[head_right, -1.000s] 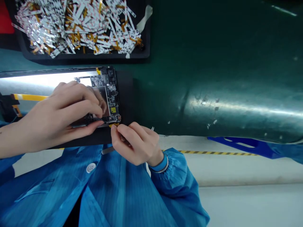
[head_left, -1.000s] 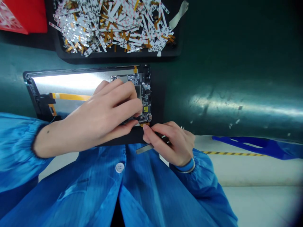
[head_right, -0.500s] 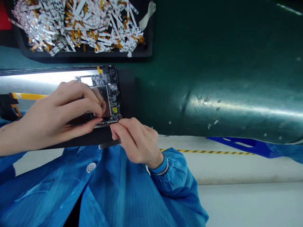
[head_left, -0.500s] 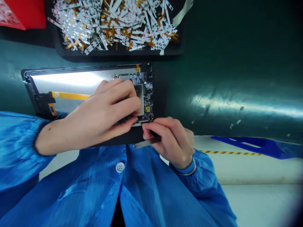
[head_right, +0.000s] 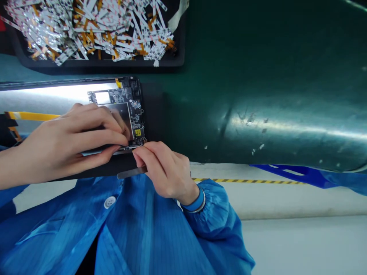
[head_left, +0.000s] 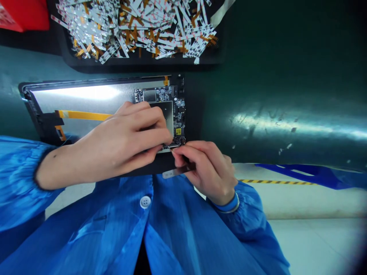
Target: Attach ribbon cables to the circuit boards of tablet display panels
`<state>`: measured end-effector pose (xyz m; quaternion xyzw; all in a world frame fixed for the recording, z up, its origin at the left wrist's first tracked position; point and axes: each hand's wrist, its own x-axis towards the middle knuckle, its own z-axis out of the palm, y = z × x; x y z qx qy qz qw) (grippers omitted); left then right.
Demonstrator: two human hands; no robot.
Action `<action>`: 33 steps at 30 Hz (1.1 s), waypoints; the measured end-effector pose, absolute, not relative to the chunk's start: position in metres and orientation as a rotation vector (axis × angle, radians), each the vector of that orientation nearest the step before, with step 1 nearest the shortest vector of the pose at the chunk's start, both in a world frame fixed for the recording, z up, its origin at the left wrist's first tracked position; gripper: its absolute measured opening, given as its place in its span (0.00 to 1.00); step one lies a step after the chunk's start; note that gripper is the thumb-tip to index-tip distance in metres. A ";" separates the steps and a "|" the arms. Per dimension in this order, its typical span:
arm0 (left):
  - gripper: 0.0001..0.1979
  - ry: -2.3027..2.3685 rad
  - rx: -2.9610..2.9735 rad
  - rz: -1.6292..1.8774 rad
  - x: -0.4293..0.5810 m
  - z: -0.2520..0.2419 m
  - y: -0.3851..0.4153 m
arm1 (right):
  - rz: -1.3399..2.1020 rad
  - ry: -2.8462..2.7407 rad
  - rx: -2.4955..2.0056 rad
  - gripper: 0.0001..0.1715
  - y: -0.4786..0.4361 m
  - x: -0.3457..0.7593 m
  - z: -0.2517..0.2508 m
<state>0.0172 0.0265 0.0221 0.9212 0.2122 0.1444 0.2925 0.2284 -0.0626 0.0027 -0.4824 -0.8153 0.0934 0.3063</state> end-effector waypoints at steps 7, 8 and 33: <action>0.05 0.571 2.445 0.380 0.016 0.021 0.026 | 0.235 -2.102 -1.358 0.07 -0.066 0.224 0.003; 0.05 0.572 2.442 0.384 0.016 0.021 0.026 | 0.231 -2.105 -1.375 0.07 -0.067 0.223 0.003; 0.04 0.591 2.432 0.405 0.017 0.023 0.027 | 0.216 -2.120 -1.237 0.05 -0.064 0.229 -0.002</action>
